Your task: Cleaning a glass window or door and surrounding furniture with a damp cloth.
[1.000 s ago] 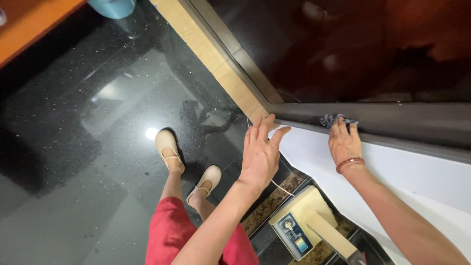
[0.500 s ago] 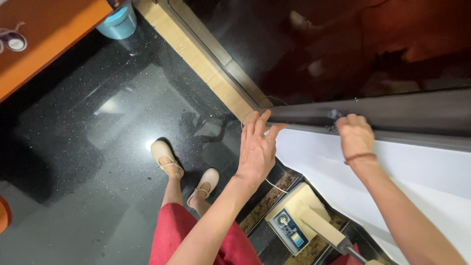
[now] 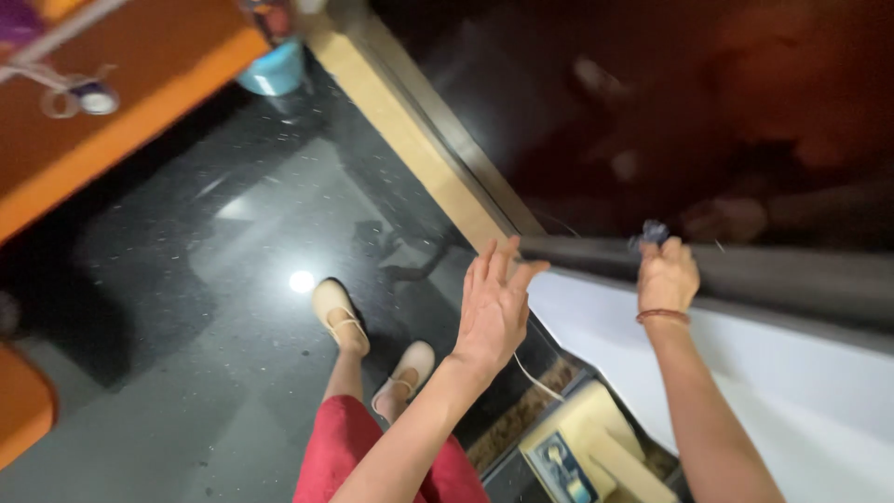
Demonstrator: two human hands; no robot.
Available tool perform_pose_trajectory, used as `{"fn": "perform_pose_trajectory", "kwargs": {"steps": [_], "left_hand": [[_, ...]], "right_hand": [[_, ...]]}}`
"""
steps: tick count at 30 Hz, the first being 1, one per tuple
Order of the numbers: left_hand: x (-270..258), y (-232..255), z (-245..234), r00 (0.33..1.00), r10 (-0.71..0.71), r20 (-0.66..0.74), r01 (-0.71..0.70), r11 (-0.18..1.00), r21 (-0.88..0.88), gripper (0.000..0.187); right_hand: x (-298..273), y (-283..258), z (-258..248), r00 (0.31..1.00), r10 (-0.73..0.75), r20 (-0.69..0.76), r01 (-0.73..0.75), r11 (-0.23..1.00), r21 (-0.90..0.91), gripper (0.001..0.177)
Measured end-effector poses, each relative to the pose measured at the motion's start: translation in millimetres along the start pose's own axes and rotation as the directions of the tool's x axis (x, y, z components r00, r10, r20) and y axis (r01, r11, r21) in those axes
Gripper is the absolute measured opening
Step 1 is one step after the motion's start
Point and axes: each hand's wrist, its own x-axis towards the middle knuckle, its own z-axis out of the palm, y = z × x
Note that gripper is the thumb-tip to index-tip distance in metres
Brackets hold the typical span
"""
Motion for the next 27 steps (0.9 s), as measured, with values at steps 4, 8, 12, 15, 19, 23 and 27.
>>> {"fn": "perform_pose_trajectory", "kwargs": {"steps": [4, 8, 12, 15, 19, 23, 27], "left_hand": [[13.1, -26.3, -29.3, 0.997, -0.05, -0.059, 0.05, 0.999, -0.001, 0.056], [41.3, -44.9, -54.7, 0.986, -0.094, -0.136, 0.09, 0.995, -0.035, 0.057], [74.3, -64.6, -89.4, 0.964, -0.123, -0.238, 0.117, 0.992, -0.038, 0.057], [95.5, -86.3, -120.5, 0.939, -0.144, -0.312, 0.138, 0.99, -0.041, 0.057], [111.8, -106.1, -164.4, 0.897, -0.223, -0.382, 0.199, 0.975, -0.102, 0.059], [120.7, -129.3, -181.0, 0.843, -0.269, -0.466, 0.235, 0.963, -0.13, 0.059], [137.3, -149.7, -181.9, 0.813, -0.293, -0.503, 0.264, 0.956, -0.13, 0.059]], "right_hand": [[32.7, -75.9, -1.0, 0.99, -0.14, 0.019, 0.137, 0.986, 0.096, 0.019], [83.7, -182.6, -60.6, 0.988, -0.151, 0.008, 0.122, 0.829, 0.545, 0.037], [144.6, -267.6, -104.4, 0.968, -0.236, -0.085, 0.225, 0.669, 0.708, 0.035], [199.1, -318.6, -139.7, 0.885, -0.397, -0.245, 0.451, 0.595, 0.665, 0.028], [277.9, -373.5, -184.4, 0.716, -0.515, -0.472, 0.698, 0.505, 0.508, 0.035], [369.5, -401.0, -183.8, 0.416, -0.68, -0.604, 0.877, 0.475, 0.07, 0.034], [461.1, -393.7, -106.1, 0.394, -0.828, -0.399, 0.754, 0.539, -0.375, 0.041]]}}
